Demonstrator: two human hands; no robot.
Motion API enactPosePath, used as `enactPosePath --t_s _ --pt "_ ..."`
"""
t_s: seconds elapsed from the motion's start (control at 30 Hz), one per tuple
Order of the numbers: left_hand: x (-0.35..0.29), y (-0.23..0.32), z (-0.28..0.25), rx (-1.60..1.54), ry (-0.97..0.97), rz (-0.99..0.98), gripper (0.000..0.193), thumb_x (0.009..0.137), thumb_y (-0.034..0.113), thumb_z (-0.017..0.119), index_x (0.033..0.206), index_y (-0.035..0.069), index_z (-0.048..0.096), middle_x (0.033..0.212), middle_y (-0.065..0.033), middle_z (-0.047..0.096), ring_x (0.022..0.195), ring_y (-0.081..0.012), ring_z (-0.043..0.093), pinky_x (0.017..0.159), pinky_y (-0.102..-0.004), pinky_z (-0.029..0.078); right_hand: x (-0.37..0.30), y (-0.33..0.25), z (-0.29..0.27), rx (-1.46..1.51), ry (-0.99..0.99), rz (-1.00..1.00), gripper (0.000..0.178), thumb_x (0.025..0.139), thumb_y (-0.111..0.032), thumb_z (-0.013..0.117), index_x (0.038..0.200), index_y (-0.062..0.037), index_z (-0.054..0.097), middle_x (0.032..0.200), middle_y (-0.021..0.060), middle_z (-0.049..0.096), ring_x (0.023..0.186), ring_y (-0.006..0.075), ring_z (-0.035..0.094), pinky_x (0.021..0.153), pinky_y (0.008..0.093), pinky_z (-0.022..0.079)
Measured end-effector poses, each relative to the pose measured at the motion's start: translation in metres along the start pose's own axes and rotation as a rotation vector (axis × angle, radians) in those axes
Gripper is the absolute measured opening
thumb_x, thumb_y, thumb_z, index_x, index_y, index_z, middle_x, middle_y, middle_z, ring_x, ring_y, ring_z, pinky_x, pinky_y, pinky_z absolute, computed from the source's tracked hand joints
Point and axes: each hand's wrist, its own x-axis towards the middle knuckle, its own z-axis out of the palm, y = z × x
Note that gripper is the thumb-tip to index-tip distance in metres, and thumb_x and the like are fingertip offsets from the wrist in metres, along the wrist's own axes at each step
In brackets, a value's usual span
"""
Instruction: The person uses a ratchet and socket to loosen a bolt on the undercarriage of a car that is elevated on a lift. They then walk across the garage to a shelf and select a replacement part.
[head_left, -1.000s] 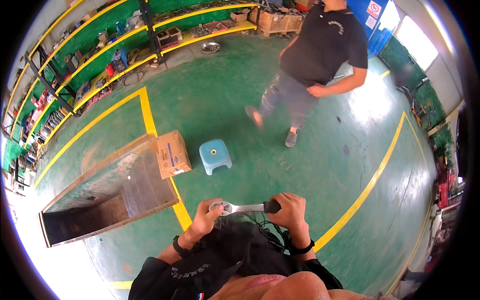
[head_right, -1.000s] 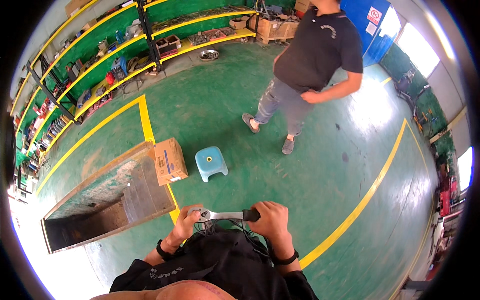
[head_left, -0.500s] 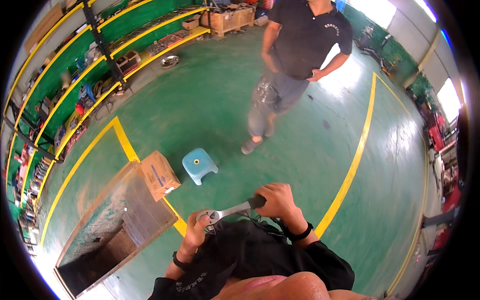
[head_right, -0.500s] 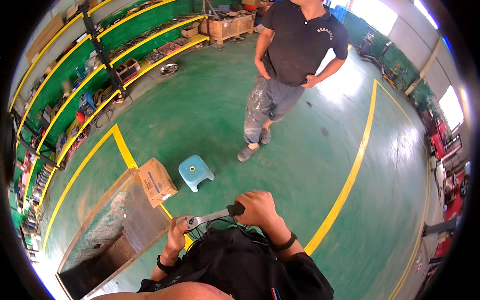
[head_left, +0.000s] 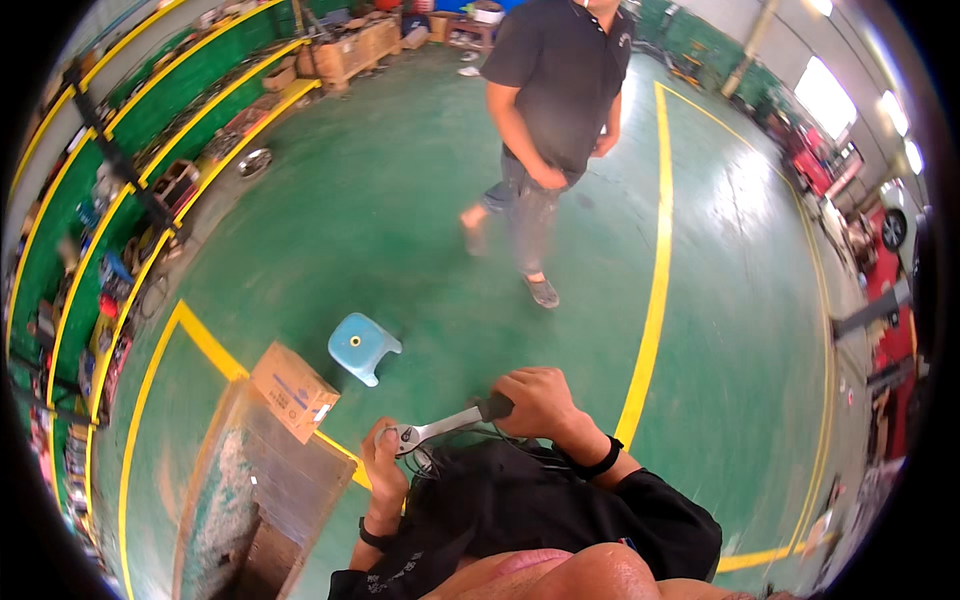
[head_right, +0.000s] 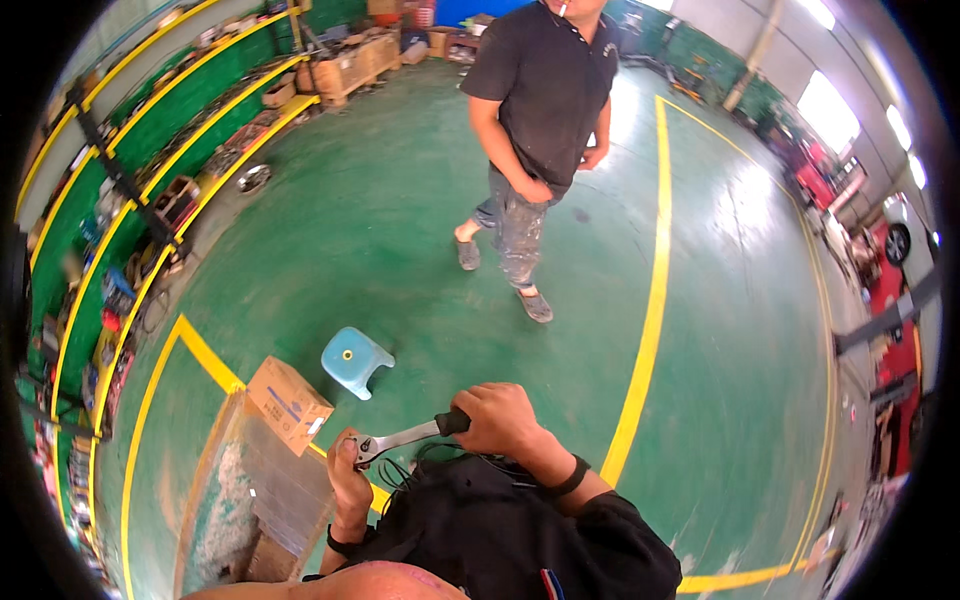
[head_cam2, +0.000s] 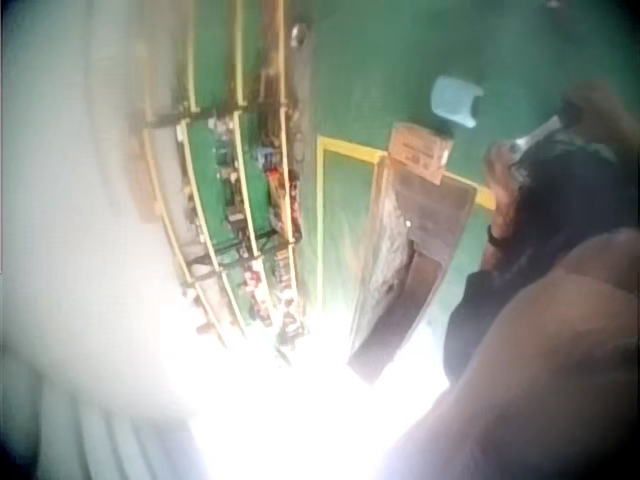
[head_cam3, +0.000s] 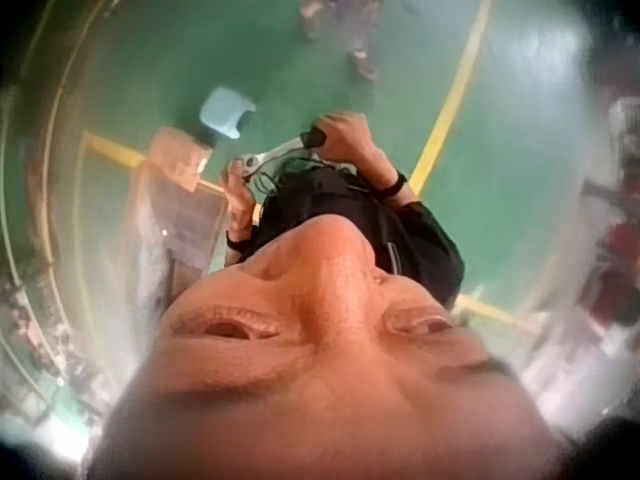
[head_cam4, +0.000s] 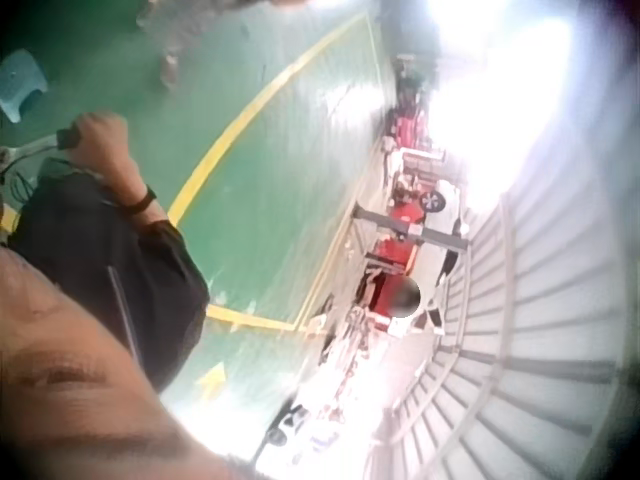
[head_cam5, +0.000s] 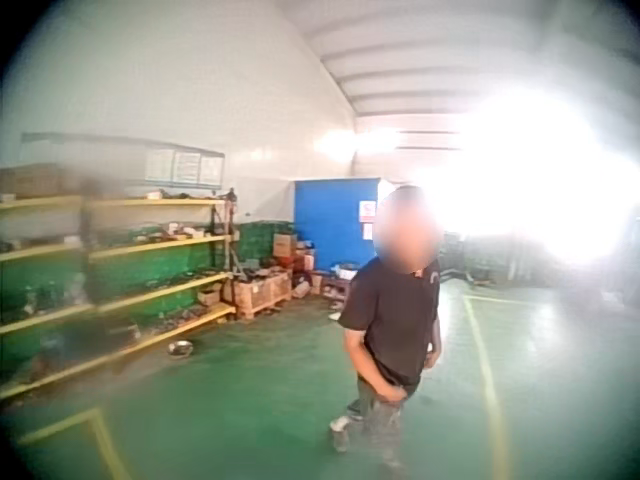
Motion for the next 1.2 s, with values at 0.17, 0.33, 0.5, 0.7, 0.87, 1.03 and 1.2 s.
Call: enactPosePath --t_s 0.17,0.33,0.5,0.7,0.87,1.03,1.2 --pt "0.003 -0.023 0.005 -0.028 -0.158 -0.018 0.043 0.091 0.044 0.052 0.075 0.005 0.052 0.069 0.0020 0.050 0.067 -0.0079 0.044 0.059 -0.0265 0.033 -0.047 -0.018 -0.011 -0.082 0.059 0.165 0.020 0.059 -0.021 0.076 0.074 -0.0130 0.065 0.064 0.0053 0.060 0.059 0.0285 0.061 0.051 0.0396 0.048" --pt "-0.007 -0.020 0.027 -0.025 -0.450 -0.006 0.044 0.090 0.045 0.052 0.072 0.005 0.052 0.068 0.0032 0.049 0.066 -0.0063 0.042 0.057 -0.0262 0.031 -0.098 -0.021 -0.033 -0.126 0.097 0.283 0.019 0.060 -0.021 0.077 0.074 -0.0137 0.066 0.065 0.0056 0.061 0.060 0.0290 0.061 0.052 0.0398 0.048" --pt "-0.040 -0.017 0.045 -0.043 -0.484 -0.016 0.046 0.089 0.046 0.053 0.071 0.004 0.053 0.069 0.0022 0.050 0.065 -0.0066 0.043 0.056 -0.0264 0.031 -0.126 -0.016 -0.055 -0.121 0.081 0.324 0.018 0.063 -0.022 0.074 0.077 -0.0141 0.065 0.068 0.0044 0.062 0.066 0.0291 0.063 0.057 0.0420 0.049" --pt "-0.087 -0.021 0.101 0.012 -0.493 -0.007 0.047 0.086 0.049 0.052 0.073 0.004 0.056 0.063 0.0012 0.047 0.055 -0.0082 0.042 0.049 -0.0256 0.028 -0.194 0.009 -0.089 -0.065 0.160 0.322 0.018 0.063 -0.024 0.073 0.075 -0.0137 0.064 0.067 0.0046 0.062 0.066 0.0297 0.062 0.057 0.0429 0.048" --pt "-0.133 -0.019 0.184 0.071 -0.738 0.012 0.049 0.084 0.051 0.052 0.063 0.007 0.049 0.060 0.0018 0.042 0.055 -0.0079 0.041 0.049 -0.0266 0.029 -0.283 0.038 -0.148 -0.107 0.169 0.469 0.018 0.064 -0.024 0.072 0.076 -0.0141 0.065 0.068 0.0047 0.062 0.067 0.0300 0.063 0.057 0.0434 0.048" --pt "-0.174 -0.037 0.258 0.054 -0.852 -0.109 0.050 0.086 0.052 0.053 0.065 0.007 0.052 0.062 0.0054 0.042 0.058 -0.0041 0.036 0.051 -0.0265 0.021 -0.373 0.050 -0.182 -0.108 0.226 0.661 0.016 0.065 -0.023 0.072 0.077 -0.0141 0.065 0.070 0.0061 0.062 0.069 0.0307 0.063 0.059 0.0444 0.048" --pt "-0.208 -0.032 0.350 0.169 -1.093 -0.130 0.050 0.086 0.051 0.052 0.067 0.005 0.055 0.060 0.0027 0.045 0.053 -0.0069 0.038 0.048 -0.0270 0.023 -0.456 0.048 -0.212 -0.112 0.356 0.901 0.016 0.066 -0.022 0.071 0.078 -0.0141 0.065 0.071 0.0064 0.063 0.071 0.0309 0.064 0.061 0.0436 0.050"
